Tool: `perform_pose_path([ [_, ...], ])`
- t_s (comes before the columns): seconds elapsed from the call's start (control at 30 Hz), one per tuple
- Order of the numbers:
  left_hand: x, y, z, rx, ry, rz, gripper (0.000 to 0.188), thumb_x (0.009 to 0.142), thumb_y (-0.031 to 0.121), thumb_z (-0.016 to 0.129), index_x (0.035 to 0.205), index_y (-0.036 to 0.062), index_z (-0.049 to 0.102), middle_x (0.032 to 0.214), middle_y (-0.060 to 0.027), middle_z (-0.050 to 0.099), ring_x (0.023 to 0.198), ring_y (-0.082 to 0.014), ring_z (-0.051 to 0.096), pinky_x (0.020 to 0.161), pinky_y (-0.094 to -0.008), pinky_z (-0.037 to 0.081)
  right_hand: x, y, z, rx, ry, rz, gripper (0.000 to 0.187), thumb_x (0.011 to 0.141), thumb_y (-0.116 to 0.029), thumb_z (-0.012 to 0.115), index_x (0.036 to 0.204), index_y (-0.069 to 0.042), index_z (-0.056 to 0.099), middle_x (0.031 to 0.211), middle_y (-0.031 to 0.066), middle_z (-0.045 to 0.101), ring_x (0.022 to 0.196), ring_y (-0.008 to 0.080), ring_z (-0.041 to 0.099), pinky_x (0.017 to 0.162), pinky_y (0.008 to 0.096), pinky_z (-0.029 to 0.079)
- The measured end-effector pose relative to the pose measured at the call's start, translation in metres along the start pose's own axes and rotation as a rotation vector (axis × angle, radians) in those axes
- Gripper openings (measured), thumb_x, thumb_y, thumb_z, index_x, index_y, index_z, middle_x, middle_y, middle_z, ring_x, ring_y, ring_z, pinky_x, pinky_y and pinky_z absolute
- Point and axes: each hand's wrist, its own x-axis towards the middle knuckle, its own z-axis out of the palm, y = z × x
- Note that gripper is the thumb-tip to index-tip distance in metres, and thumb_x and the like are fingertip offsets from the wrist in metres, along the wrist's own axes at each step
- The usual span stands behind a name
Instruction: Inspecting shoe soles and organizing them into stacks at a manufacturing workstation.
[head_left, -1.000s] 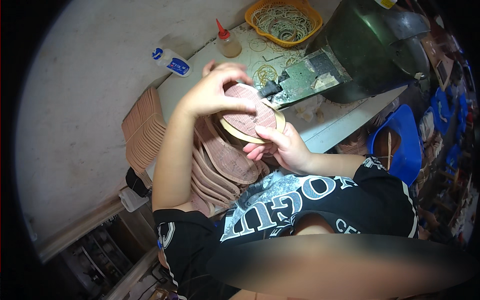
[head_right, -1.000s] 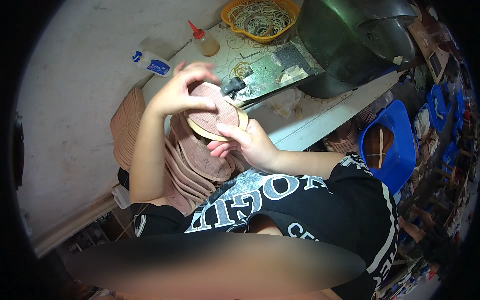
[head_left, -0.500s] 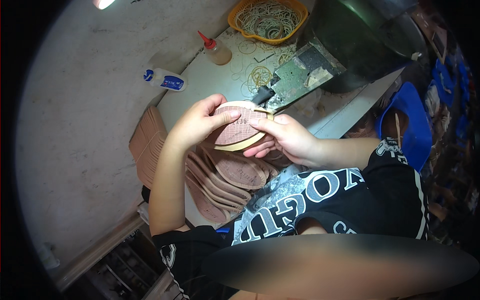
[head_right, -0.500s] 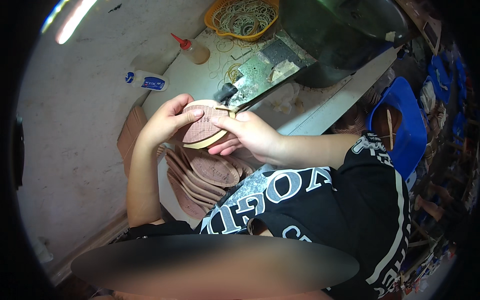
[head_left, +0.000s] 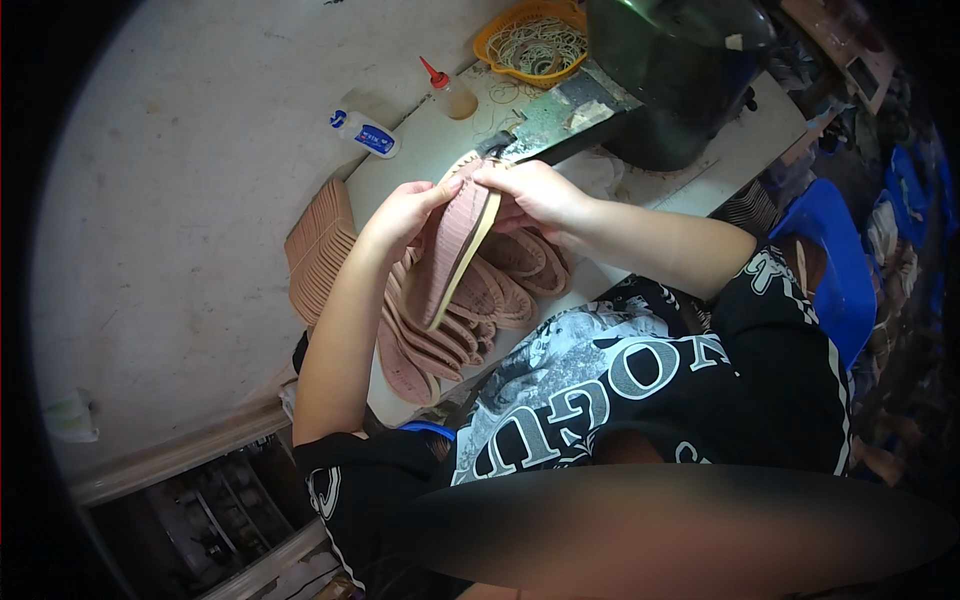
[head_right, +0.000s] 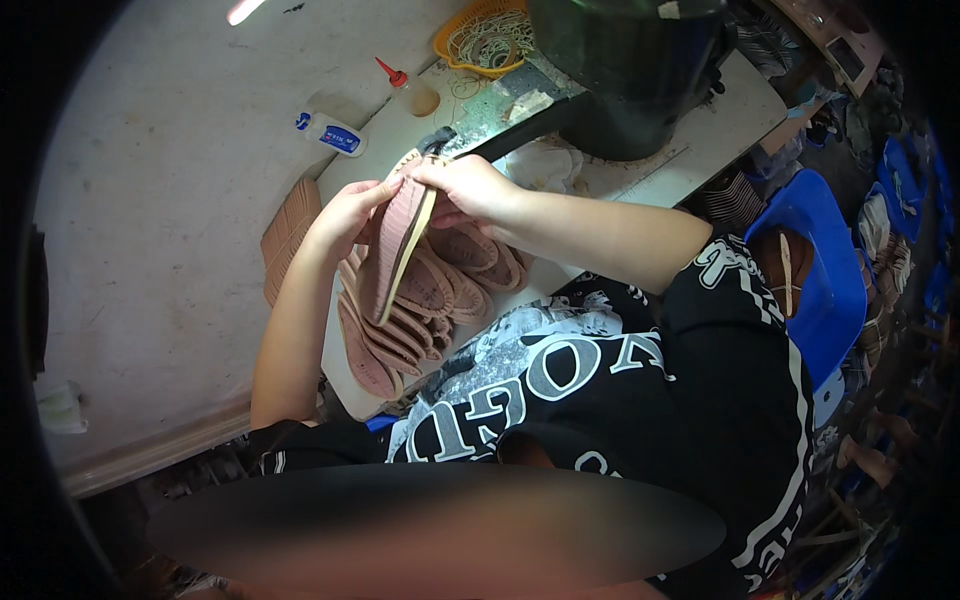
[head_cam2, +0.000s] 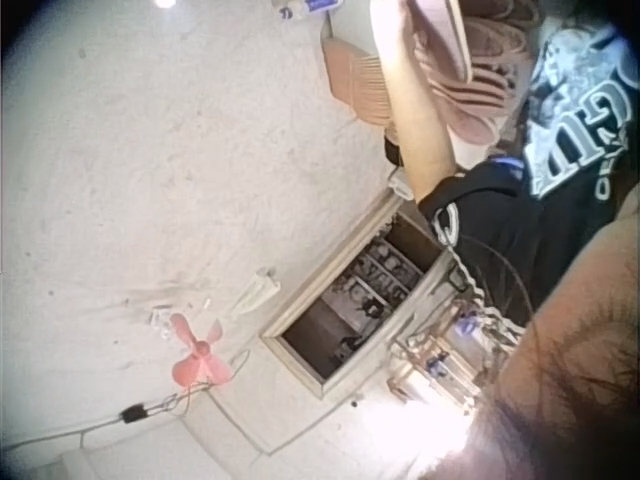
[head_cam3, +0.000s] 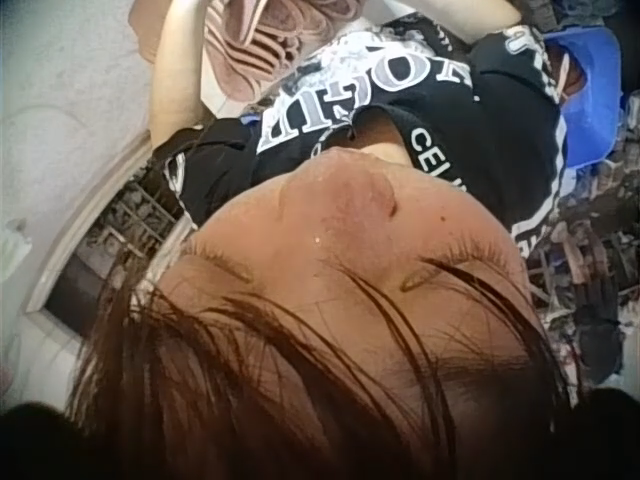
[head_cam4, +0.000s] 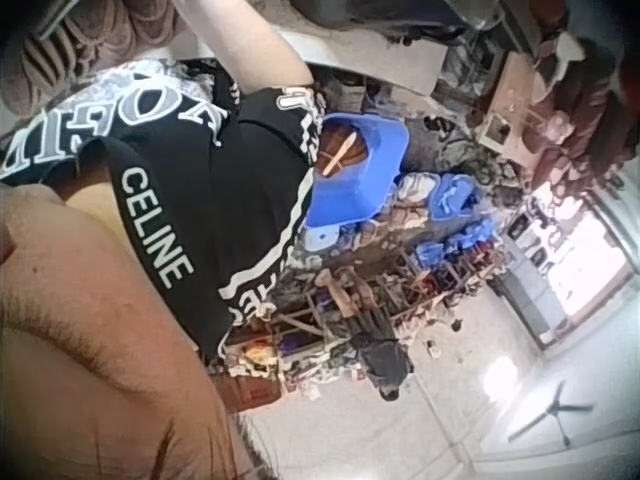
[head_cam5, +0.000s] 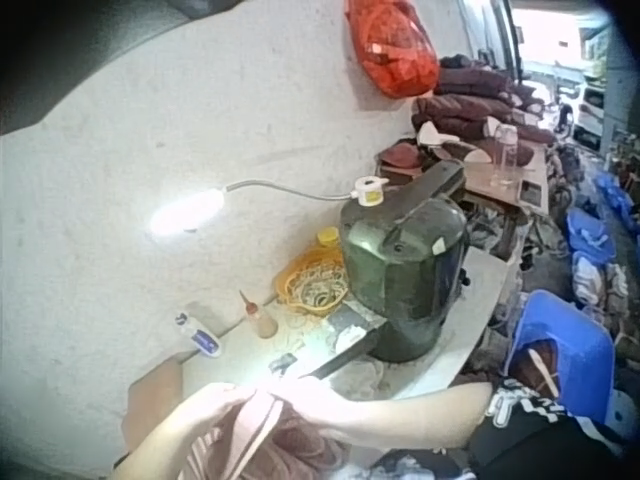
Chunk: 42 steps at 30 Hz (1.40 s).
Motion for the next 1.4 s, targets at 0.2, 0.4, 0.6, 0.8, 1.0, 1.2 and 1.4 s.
perform_pose_path([
  [0.2, -0.012, 0.011, 0.026, -0.083, -0.005, -0.119, 0.049, 0.089, 0.049, 0.059, 0.105, 0.0024, 0.061, 0.082, -0.0126, 0.068, 0.062, -0.0202, 0.068, 0.057, -0.0332, 0.056, -0.004, 0.013, -0.023, -0.049, -0.046, -0.114, 0.031, 0.089, -0.028, 0.065, 0.100, 0.002, 0.065, 0.093, 0.0102, 0.068, 0.080, 0.0152, 0.067, 0.068, 0.0280, 0.055],
  [0.4, -0.020, 0.017, 0.041, -0.164, 0.004, -0.158, 0.053, 0.089, 0.053, 0.058, 0.101, 0.0015, 0.063, 0.076, -0.0123, 0.068, 0.059, -0.0198, 0.067, 0.056, -0.0322, 0.056, -0.031, 0.039, -0.037, -0.205, -0.273, -0.146, 0.033, 0.089, -0.023, 0.067, 0.112, 0.001, 0.065, 0.100, 0.0063, 0.068, 0.087, 0.0112, 0.063, 0.082, 0.0271, 0.050],
  [0.6, -0.020, 0.005, 0.035, -0.226, -0.018, -0.045, 0.040, 0.082, 0.040, 0.074, 0.082, 0.0012, 0.064, 0.055, -0.0041, 0.058, 0.042, -0.0123, 0.054, 0.045, -0.0236, 0.048, -0.019, 0.017, -0.046, -0.125, -0.259, -0.070, 0.030, 0.089, -0.018, 0.066, 0.108, 0.004, 0.066, 0.098, 0.0087, 0.069, 0.086, 0.0125, 0.064, 0.082, 0.0278, 0.051],
  [0.8, -0.008, -0.001, 0.041, -0.336, 0.279, 0.054, 0.035, 0.078, 0.038, 0.078, 0.073, 0.0087, 0.060, 0.045, 0.0057, 0.041, 0.034, -0.0054, 0.032, 0.041, -0.0228, 0.037, 0.007, 0.015, -0.041, -0.084, -0.212, -0.082, 0.029, 0.088, -0.017, 0.067, 0.106, 0.006, 0.065, 0.095, 0.0119, 0.068, 0.081, 0.0150, 0.066, 0.073, 0.0301, 0.055],
  [1.0, -0.003, 0.001, 0.033, -0.323, 0.305, 0.051, 0.036, 0.078, 0.036, 0.079, 0.071, 0.0075, 0.058, 0.051, 0.0043, 0.045, 0.038, -0.0059, 0.039, 0.042, -0.0216, 0.041, -0.002, 0.025, -0.049, 0.068, -0.294, 0.002, 0.034, 0.089, -0.020, 0.066, 0.111, 0.006, 0.062, 0.099, 0.0114, 0.068, 0.085, 0.0148, 0.067, 0.075, 0.0295, 0.055],
  [1.2, 0.009, -0.004, 0.025, -0.373, 0.308, 0.069, 0.037, 0.079, 0.037, 0.078, 0.074, 0.0055, 0.059, 0.051, 0.0044, 0.045, 0.037, -0.0056, 0.038, 0.043, -0.0215, 0.044, -0.058, 0.035, -0.040, -0.005, -0.319, 0.005, 0.031, 0.092, -0.020, 0.062, 0.110, 0.005, 0.062, 0.091, 0.0124, 0.070, 0.073, 0.0162, 0.070, 0.070, 0.0246, 0.055],
  [1.4, 0.023, 0.008, 0.006, -0.302, 0.269, -0.029, 0.041, 0.081, 0.044, 0.074, 0.078, 0.0051, 0.060, 0.052, 0.0016, 0.051, 0.037, -0.0068, 0.039, 0.045, -0.0253, 0.047, -0.044, 0.035, -0.015, 0.140, -0.196, -0.131, 0.030, 0.092, -0.019, 0.060, 0.107, 0.007, 0.062, 0.090, 0.0142, 0.069, 0.071, 0.0171, 0.069, 0.069, 0.0261, 0.056],
])
